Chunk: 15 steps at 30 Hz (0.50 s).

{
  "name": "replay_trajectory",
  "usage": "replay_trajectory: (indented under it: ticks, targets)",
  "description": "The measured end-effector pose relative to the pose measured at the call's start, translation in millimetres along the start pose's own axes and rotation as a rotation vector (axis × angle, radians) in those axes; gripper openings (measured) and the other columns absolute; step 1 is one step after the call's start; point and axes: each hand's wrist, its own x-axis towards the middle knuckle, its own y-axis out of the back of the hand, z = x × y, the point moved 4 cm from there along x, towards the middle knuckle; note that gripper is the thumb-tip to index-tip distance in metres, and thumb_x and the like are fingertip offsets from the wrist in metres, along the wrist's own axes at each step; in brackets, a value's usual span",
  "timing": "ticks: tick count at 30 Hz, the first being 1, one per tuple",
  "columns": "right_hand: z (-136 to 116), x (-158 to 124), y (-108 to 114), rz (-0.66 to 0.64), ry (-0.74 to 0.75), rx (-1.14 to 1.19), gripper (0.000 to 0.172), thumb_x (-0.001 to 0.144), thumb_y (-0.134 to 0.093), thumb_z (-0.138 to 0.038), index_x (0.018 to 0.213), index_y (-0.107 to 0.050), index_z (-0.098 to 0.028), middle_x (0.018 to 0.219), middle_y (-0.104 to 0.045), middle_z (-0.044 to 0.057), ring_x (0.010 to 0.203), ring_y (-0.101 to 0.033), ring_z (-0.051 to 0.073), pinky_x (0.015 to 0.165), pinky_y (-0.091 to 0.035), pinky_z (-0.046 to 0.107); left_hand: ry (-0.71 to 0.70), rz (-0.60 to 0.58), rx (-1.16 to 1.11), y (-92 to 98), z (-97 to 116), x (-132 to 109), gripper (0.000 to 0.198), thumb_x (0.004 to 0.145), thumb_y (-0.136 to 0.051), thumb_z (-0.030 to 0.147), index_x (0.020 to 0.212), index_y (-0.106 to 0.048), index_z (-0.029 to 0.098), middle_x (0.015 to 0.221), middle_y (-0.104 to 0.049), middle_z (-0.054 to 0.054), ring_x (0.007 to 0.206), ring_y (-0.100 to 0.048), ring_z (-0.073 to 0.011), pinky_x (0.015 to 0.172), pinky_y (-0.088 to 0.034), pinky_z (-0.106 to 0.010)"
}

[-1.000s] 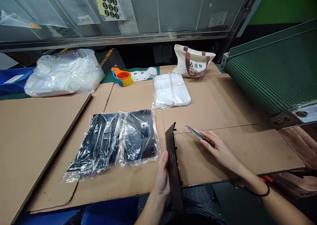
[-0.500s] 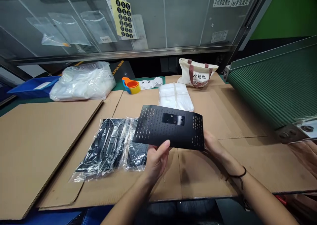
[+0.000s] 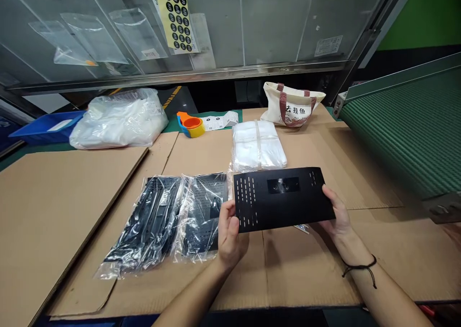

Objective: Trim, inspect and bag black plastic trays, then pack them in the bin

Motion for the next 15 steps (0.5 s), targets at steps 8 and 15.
replay_trajectory:
  ticks: [8,15]
  targets:
    - [6.5,-2.8,-3.4,-0.013,-0.051,0.021,0.029,0.063,-0.078,-0.049,0.082,-0.076,-0.027,0.086,-0.078,0.001,0.097,-0.071,0.029,0.101,-0.049,0.047,-0.084,-0.062,0.196,1.3,0.6,-6.7,0.057,0.091,-0.051,0.039,0.145,-0.037,0.031,0.150,-0.041,-0.003,0.139,-0.034,-0.0256,0.118,-0.024,-0.039]
    - [8.7,-3.2,0.5,0.040,-0.082,0.041,0.030,0.065,-0.075,-0.049,0.084,-0.075,-0.026,0.084,-0.078,0.000,0.099,-0.070,0.029,0.101,-0.049,0.045,-0.051,-0.167,0.341,1.9,-4.6,-7.3,0.095,0.077,-0.071,0.045,0.152,-0.013,0.032,0.157,-0.026,-0.008,0.143,-0.024,-0.0313,0.120,-0.015,-0.049]
